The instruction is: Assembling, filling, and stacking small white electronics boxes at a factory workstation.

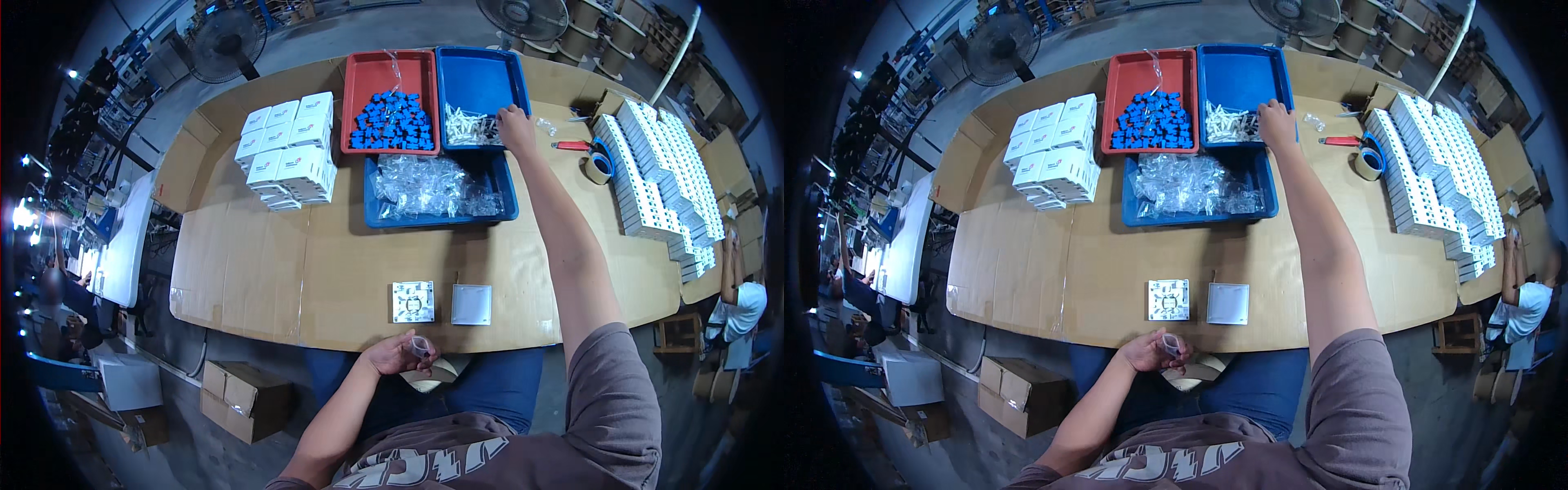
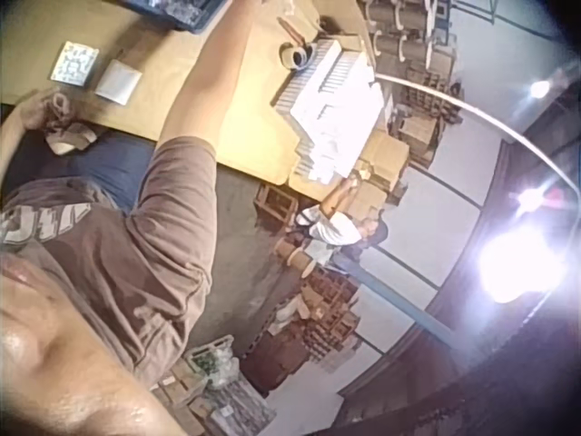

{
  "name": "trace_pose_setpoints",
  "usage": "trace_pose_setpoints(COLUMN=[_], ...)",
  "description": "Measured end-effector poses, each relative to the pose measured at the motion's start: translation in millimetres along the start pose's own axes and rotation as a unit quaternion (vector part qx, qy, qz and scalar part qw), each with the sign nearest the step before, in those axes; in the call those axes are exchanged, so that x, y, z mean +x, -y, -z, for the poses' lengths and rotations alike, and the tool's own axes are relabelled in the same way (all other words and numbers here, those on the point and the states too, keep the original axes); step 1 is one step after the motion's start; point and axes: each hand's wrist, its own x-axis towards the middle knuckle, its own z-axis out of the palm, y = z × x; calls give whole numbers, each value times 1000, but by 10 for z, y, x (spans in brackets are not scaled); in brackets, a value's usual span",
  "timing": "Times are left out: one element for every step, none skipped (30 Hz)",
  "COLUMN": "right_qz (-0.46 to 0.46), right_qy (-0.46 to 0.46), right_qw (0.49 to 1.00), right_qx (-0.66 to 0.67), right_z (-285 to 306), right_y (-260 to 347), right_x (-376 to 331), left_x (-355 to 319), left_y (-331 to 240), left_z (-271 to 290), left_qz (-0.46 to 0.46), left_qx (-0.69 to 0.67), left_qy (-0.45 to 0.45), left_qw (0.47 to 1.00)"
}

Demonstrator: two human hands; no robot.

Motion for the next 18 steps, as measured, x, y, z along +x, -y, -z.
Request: trace_pose_setpoints(right_qz=[-1,15,31,31,41,51,52,53,52,31,32,-66,-164,-187,-208,-230,-237,-252], right_qy=[-2,-42,-83,-84,-93,-103,-102,-119,-135,-121,-118,-57,6,10,16,28,31,39], right_qw=[1000,999,996,996,994,991,991,984,974,968,969,896,764,706,641,592,593,561], right_qx=[-1,12,25,23,48,71,72,124,176,216,217,436,624,683,738,772,769,788], right_z=[53,122,205,294,416,557,716,895,1064,1221,1413,1663,1908,2122,2295,2417,2473,2499], right_y=[-1,28,45,62,194,315,440,574,696,795,957,1144,1290,1373,1445,1501,1524,1558], right_x=[-6,-24,-45,-84,-133,-187,-271,-378,-501,-639,-807,-1006,-1192,-1360,-1517,-1658,-1788,-1909], left_x=[8,9,24,41,20,14,-3,-17,-15,-9,-9,-11,-13,-2,5,9,15,7], left_y=[-5,-8,-30,-43,-28,-18,6,20,21,23,31,57,71,70,49,34,24,13], left_z=[11,8,4,-3,21,71,93,81,71,54,80,126,144,132,106,29,-70,-134], left_qz=[-1,-2,-2,-2,-4,-2,0,-1,3,8,7,3,2,0,2,-3,-5,-18], left_qx=[4,4,7,11,11,8,4,2,-7,-15,-18,-53,-87,-98,-85,-57,-30,-22], left_qy=[8,9,20,33,32,34,35,35,23,10,10,28,48,37,33,-15,-62,-74], left_qw=[1000,1000,1000,999,999,999,999,999,1000,1000,1000,998,995,994,996,998,998,997])
